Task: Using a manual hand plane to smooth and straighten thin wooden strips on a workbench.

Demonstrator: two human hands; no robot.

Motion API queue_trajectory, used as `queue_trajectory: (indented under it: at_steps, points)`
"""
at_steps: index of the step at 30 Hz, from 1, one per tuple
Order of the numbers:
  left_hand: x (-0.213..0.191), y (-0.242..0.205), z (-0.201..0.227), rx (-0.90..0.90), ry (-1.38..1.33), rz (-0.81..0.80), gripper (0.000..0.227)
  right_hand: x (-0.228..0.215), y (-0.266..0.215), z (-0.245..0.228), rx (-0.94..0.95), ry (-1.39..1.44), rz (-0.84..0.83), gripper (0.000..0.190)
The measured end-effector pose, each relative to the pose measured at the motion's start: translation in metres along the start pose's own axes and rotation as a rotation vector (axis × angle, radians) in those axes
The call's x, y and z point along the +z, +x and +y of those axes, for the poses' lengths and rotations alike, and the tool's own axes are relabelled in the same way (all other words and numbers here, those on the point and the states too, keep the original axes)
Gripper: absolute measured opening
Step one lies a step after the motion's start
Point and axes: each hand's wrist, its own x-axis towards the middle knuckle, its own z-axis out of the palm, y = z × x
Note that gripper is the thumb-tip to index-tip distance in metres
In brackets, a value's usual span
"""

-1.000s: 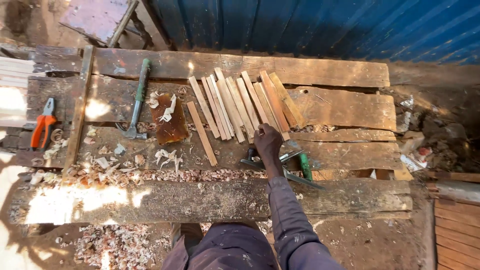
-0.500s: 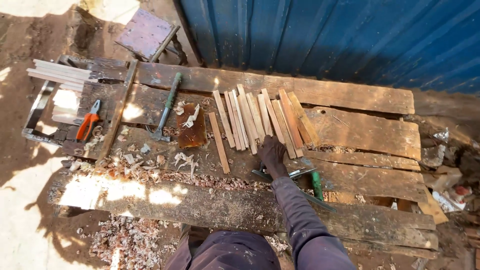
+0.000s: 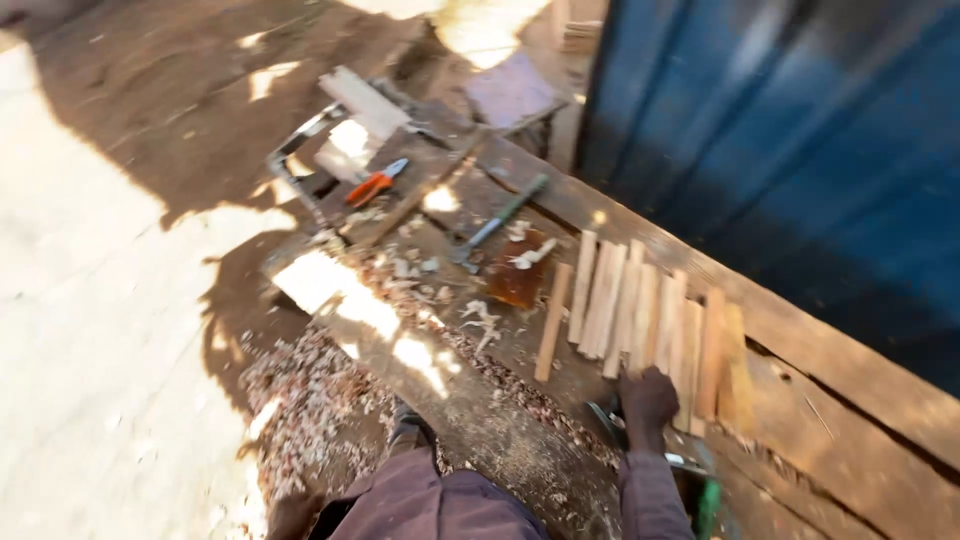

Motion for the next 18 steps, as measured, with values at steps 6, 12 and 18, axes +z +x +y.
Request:
queue_trajectory:
  at_steps: [6, 12, 18]
  points:
    - [0.017, -0.005, 0.024, -0.013, -0.4, 0.072, 0.029, -0.016, -0.009, 0.017, 0.031, 0.268, 0.03, 0.024]
    - [-0.008, -0.048, 0.107, 0.061, -0.645, 0.073, 0.025, -0.069, -0.067, -0.024, 0.026, 0.897, -0.083, 0.018]
    - [-0.019, -0.124, 0.274, 0.548, -0.729, -0.171, 0.032, -0.093, -0.152, -0.087, -0.337, 1.174, -0.411, 0.024]
